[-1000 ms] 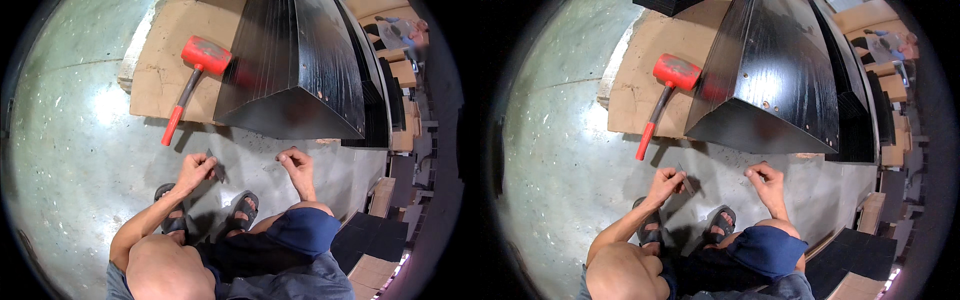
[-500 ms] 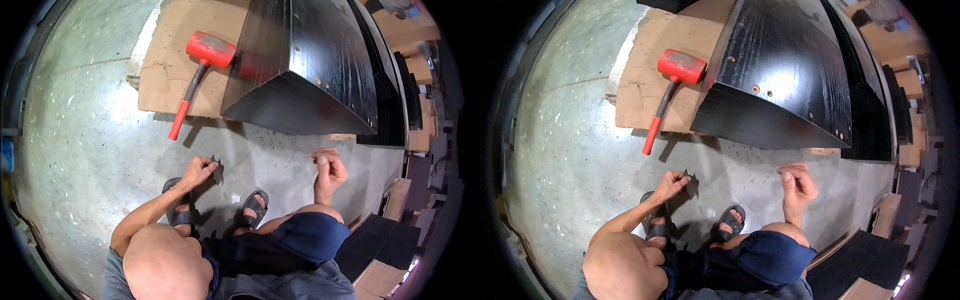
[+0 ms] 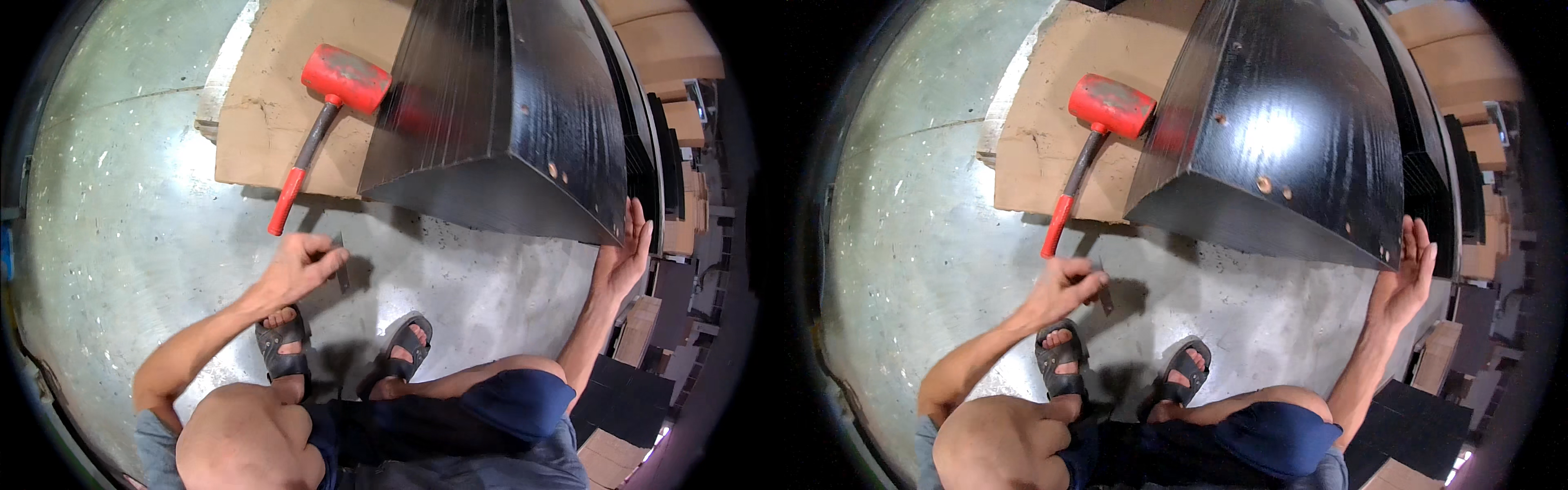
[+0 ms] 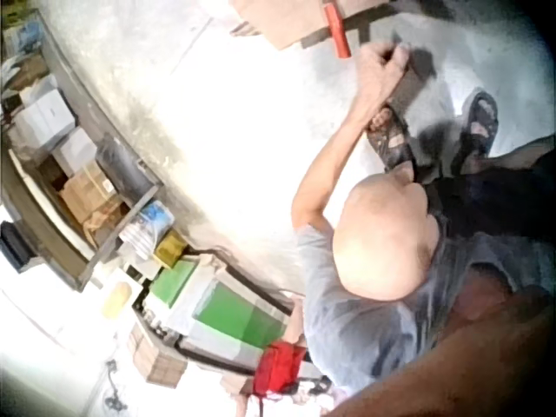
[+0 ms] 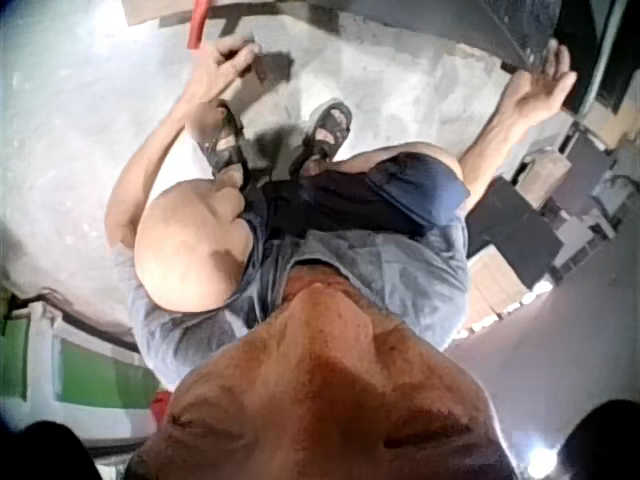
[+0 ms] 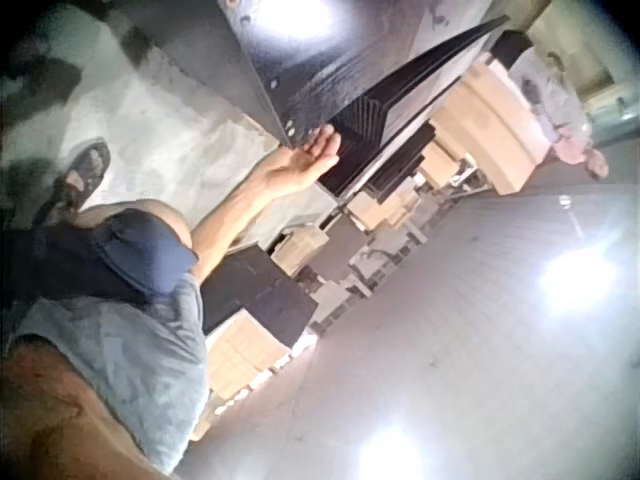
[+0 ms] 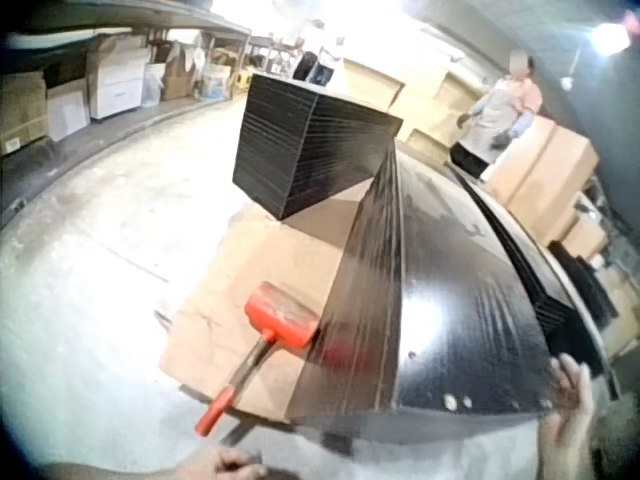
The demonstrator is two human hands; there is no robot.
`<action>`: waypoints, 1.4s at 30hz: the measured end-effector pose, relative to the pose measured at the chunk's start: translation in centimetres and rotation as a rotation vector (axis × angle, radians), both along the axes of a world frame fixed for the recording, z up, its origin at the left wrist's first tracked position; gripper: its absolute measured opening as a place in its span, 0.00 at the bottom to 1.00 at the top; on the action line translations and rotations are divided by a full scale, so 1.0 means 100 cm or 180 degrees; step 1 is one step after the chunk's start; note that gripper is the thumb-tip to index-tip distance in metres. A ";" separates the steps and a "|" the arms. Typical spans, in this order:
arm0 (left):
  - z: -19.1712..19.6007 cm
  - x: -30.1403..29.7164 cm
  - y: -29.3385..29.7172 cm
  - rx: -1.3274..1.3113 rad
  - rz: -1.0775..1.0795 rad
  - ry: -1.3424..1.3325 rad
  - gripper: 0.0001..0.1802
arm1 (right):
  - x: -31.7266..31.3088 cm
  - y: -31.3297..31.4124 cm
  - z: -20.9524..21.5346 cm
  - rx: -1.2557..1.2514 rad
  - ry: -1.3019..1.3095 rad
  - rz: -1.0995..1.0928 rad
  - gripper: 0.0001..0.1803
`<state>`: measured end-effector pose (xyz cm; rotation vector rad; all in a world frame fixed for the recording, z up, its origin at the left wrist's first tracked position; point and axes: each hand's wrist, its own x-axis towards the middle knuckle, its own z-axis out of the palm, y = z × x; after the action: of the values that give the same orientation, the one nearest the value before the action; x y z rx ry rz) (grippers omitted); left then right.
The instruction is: The person hammers the edges of a black cabinet using a rubber mallet and kemudian uses a metal strip to scrape and smooth the joints.
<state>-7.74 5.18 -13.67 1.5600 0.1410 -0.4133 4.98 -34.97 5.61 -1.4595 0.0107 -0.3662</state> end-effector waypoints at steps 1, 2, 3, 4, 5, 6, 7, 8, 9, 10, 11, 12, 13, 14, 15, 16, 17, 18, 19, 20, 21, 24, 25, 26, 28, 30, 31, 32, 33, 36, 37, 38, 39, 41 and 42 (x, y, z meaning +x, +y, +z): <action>0.024 0.011 0.011 -0.0111 0.0066 -0.0178 0.17 | 0.006 0.008 0.008 -0.0054 0.0225 0.0248 0.29; 0.040 0.023 0.024 -0.0147 0.0032 -0.0279 0.17 | 0.009 0.015 0.018 -0.0127 0.0438 0.0477 0.30; 0.055 0.034 0.037 -0.0164 0.0017 -0.0370 0.16 | 0.012 0.024 0.023 -0.0353 0.0557 0.0405 0.30; 0.073 0.046 0.049 0.0067 -0.0036 -0.0393 0.15 | 0.011 0.036 0.025 -0.0586 0.0679 0.0332 0.31; 0.091 0.059 0.060 0.0289 -0.0108 -0.0424 0.14 | 0.010 0.047 0.028 -0.0826 0.0796 0.0242 0.32; 0.111 0.074 0.064 0.0060 -0.0067 -0.0488 0.12 | 0.007 0.053 0.031 -0.1107 0.0945 0.0197 0.32; 0.131 0.086 0.066 -0.0138 -0.0014 -0.0536 0.11 | 0.004 0.050 0.035 -0.1804 0.0898 0.0081 0.33; 0.146 0.095 0.068 -0.0194 0.0043 -0.0704 0.10 | 0.001 0.052 0.040 -0.1965 0.0996 0.0005 0.33; 0.158 0.104 0.068 -0.0255 0.0093 -0.0868 0.09 | -0.002 0.054 0.044 -0.2126 0.1099 -0.0078 0.34; 0.172 0.109 0.071 -0.0338 -0.0033 -0.0801 0.09 | -0.003 0.059 0.045 -0.2067 0.1101 0.0012 0.32; 0.185 0.114 0.073 -0.0423 -0.0165 -0.0731 0.08 | -0.006 0.058 0.046 -0.2026 0.1216 0.0047 0.30; 0.190 0.115 0.071 -0.0471 -0.0244 -0.0799 0.08 | -0.006 0.060 0.046 -0.2240 0.1039 -0.0074 0.30; 0.196 0.116 0.070 -0.0512 -0.0303 -0.0867 0.09 | -0.003 0.066 0.047 -0.2444 0.0836 -0.0158 0.30; 0.202 0.118 0.069 -0.0556 -0.0383 -0.0931 0.09 | -0.004 0.073 0.050 -0.2955 0.0842 -0.0279 0.31; 0.212 0.113 0.064 -0.0473 -0.0453 -0.0762 0.09 | -0.005 0.083 0.052 -0.3072 0.0821 -0.0346 0.31; 0.214 0.103 0.057 -0.0326 -0.0253 -0.1032 0.09 | -0.006 0.093 0.059 -0.3148 0.1009 -0.0346 0.31; 0.210 0.091 0.047 -0.0171 -0.0054 -0.1344 0.09 | -0.007 0.099 0.065 -0.3216 0.1158 -0.0361 0.31; 0.199 0.078 0.035 -0.0226 0.0045 -0.1522 0.09 | -0.006 0.098 0.068 -0.3083 0.1122 -0.0349 0.31; 0.194 0.062 0.024 -0.0262 0.0154 -0.1662 0.09 | -0.009 0.094 0.068 -0.2940 0.1116 -0.0302 0.31; 0.197 0.051 0.014 -0.0278 0.0317 -0.1628 0.08 | -0.016 0.090 0.066 -0.2819 0.1138 -0.0291 0.31; 0.202 0.042 0.003 -0.0292 0.0483 -0.1592 0.07 | -0.024 0.084 0.065 -0.2641 0.1299 -0.0265 0.31; 0.207 0.031 -0.024 -0.0402 0.1046 -0.1649 0.04 | -0.039 0.081 0.060 -0.1926 0.1436 -0.0314 0.29; 0.207 0.033 -0.027 -0.0380 0.1145 -0.1716 0.04 | -0.042 0.082 0.056 -0.1780 0.1441 -0.0289 0.29; 0.209 0.037 -0.028 -0.0271 0.1066 -0.1785 0.05 | -0.044 0.080 0.053 -0.1787 0.1444 -0.0360 0.29; 0.210 0.041 -0.032 -0.0093 0.1040 -0.1735 0.06 | -0.044 0.082 0.052 -0.1701 0.1492 -0.0336 0.29; 0.214 0.041 -0.036 -0.0198 0.1083 -0.1672 0.06 | -0.042 0.089 0.059 -0.1762 0.1435 -0.0226 0.27; 0.218 0.043 -0.037 -0.0255 0.1092 -0.1670 0.06 | -0.042 0.088 0.061 -0.1797 0.1378 -0.0211 0.26; 0.224 0.044 -0.039 -0.0112 0.1138 -0.1723 0.06 | -0.042 0.086 0.059 -0.1748 0.1315 -0.0185 0.27; 0.226 0.044 -0.040 -0.0046 0.1144 -0.1802 0.05 | -0.041 0.087 0.059 -0.1719 0.1309 -0.0197 0.26; 0.232 0.042 -0.048 0.0217 0.1292 -0.1814 0.04 | -0.041 0.074 0.050 -0.1710 0.1297 -0.0159 0.23; 0.233 0.040 -0.048 0.0274 0.1292 -0.1855 0.04 | -0.040 0.072 0.051 -0.1749 0.1289 -0.0007 0.22; 0.233 0.039 -0.048 0.0332 0.1276 -0.1903 0.04 | -0.041 0.073 0.050 -0.1771 0.1246 -0.0035 0.21; 0.233 0.040 -0.049 0.0409 0.1320 -0.2030 0.06 | -0.041 0.076 0.051 -0.1789 0.1204 -0.0065 0.21; 0.232 0.039 -0.050 0.0501 0.1175 -0.1985 0.07 | -0.044 0.081 0.056 -0.1798 0.1136 -0.0160 0.22; 0.235 0.041 -0.053 0.0401 0.1291 -0.1973 0.08 | -0.044 0.081 0.056 -0.1855 0.1127 -0.0183 0.21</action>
<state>-3.62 -0.09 9.81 1.6662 -0.0014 0.4075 0.58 -26.87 11.17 -2.0907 0.2488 -0.1542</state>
